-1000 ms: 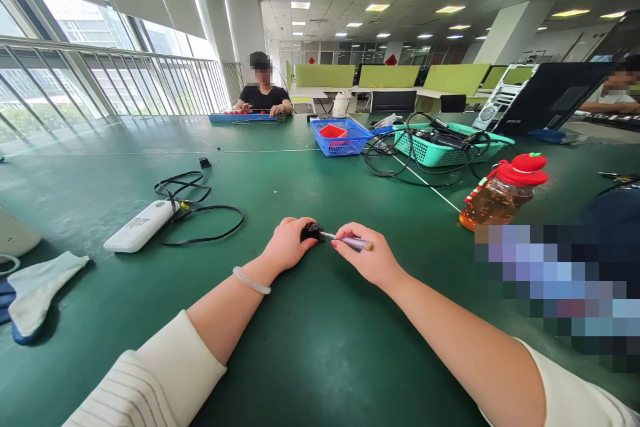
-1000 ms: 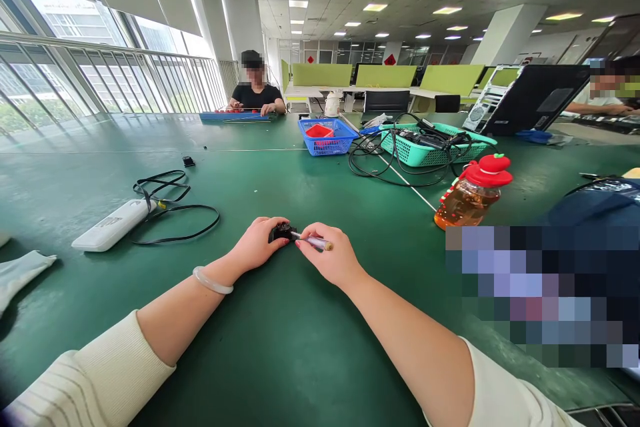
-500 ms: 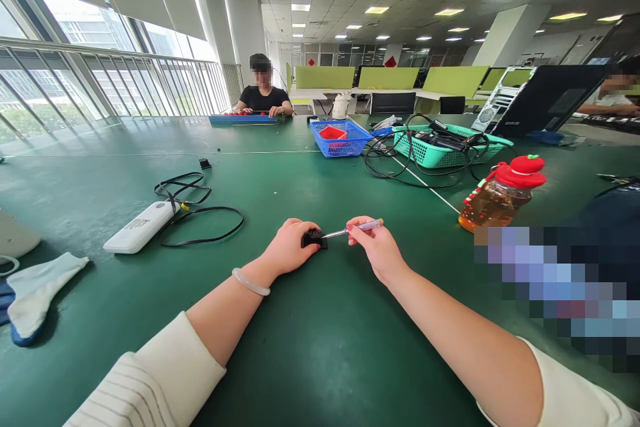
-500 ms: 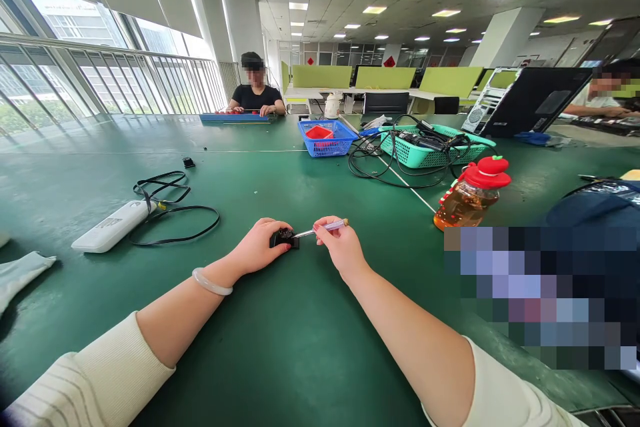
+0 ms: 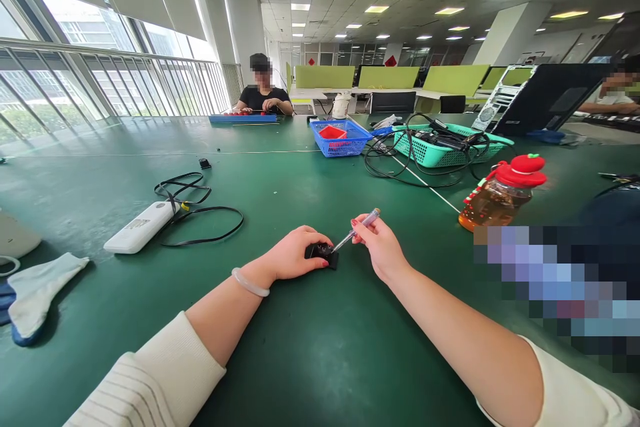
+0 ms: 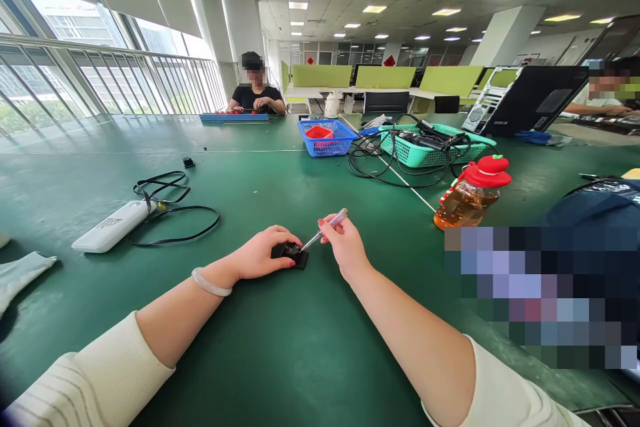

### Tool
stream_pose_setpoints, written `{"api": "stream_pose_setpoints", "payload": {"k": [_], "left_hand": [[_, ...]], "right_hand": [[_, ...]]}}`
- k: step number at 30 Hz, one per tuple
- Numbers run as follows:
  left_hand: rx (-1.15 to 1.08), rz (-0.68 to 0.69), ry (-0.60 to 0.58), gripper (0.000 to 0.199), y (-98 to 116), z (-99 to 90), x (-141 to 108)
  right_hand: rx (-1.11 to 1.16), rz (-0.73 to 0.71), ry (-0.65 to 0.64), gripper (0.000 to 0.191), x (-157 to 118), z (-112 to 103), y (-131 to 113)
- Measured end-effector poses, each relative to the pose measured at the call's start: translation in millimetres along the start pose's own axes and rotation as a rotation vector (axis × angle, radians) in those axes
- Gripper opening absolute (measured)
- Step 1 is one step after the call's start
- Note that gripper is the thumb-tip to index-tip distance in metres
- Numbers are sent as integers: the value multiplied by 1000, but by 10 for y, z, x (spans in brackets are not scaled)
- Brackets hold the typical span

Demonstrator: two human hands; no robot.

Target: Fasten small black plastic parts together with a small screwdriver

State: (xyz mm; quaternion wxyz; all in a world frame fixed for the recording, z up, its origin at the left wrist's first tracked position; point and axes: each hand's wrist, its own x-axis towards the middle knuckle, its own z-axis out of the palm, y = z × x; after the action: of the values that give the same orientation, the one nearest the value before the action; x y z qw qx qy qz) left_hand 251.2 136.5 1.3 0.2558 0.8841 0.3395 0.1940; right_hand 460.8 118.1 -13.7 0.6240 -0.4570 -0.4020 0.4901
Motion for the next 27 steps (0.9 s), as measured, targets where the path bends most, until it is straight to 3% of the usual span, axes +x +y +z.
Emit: {"api": "stream_pose_setpoints", "payload": {"k": [22, 27], "left_hand": [[-53, 6, -42, 38, 22, -11, -20], [-20, -22, -14, 37, 22, 10, -1]], "right_hand": [[-22, -37, 11, 45, -5, -12, -36], [-117, -120, -68, 47, -21, -7, -42]]}}
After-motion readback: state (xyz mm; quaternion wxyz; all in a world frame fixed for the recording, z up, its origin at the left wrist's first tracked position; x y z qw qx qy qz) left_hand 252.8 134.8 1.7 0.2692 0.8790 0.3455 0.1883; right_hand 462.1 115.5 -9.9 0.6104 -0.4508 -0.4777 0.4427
